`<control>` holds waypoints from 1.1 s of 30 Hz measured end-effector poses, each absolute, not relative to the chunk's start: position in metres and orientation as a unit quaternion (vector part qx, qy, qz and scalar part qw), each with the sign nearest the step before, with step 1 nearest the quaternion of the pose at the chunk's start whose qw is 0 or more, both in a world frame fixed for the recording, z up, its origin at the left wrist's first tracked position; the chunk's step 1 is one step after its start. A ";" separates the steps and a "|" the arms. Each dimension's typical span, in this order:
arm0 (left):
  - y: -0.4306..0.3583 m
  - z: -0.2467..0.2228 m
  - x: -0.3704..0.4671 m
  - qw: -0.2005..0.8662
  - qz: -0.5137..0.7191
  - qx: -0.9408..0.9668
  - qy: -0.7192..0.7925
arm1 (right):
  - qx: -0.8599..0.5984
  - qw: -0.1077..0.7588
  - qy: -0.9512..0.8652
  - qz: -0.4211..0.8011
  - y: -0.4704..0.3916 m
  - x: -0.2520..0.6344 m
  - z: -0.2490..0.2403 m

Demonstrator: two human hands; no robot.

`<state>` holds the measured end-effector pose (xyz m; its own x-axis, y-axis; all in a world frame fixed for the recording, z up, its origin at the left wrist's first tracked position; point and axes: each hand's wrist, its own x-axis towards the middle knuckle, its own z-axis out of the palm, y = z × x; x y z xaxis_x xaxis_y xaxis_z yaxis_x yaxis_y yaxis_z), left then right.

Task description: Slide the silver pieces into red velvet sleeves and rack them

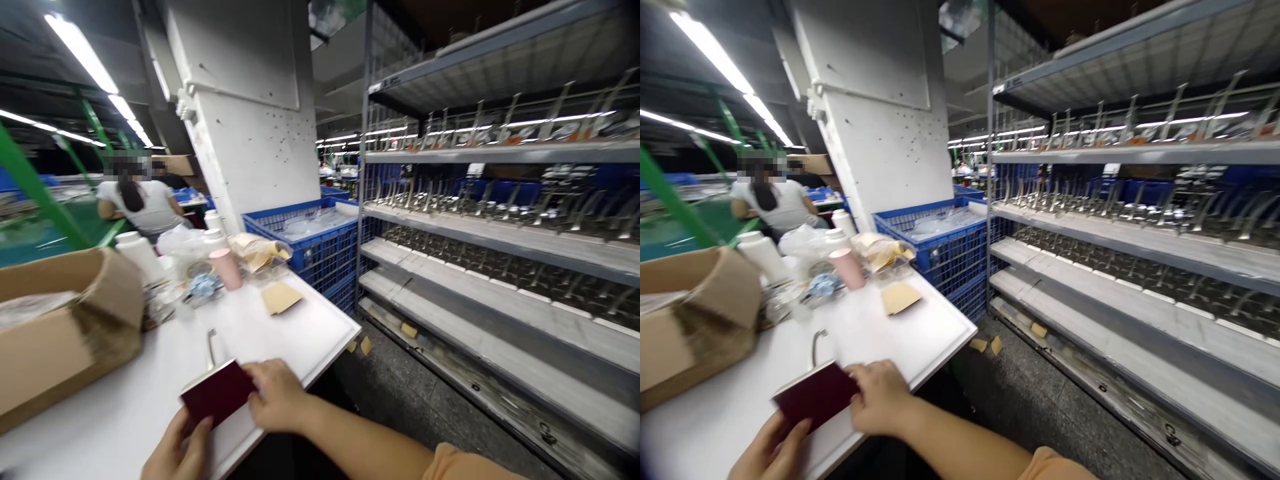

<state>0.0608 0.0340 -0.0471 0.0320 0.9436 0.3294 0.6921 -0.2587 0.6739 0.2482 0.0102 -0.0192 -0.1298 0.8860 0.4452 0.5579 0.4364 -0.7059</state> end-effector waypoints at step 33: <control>-0.019 0.010 0.227 0.242 0.462 0.814 0.257 | -0.278 0.798 -0.401 0.353 0.004 0.249 -0.044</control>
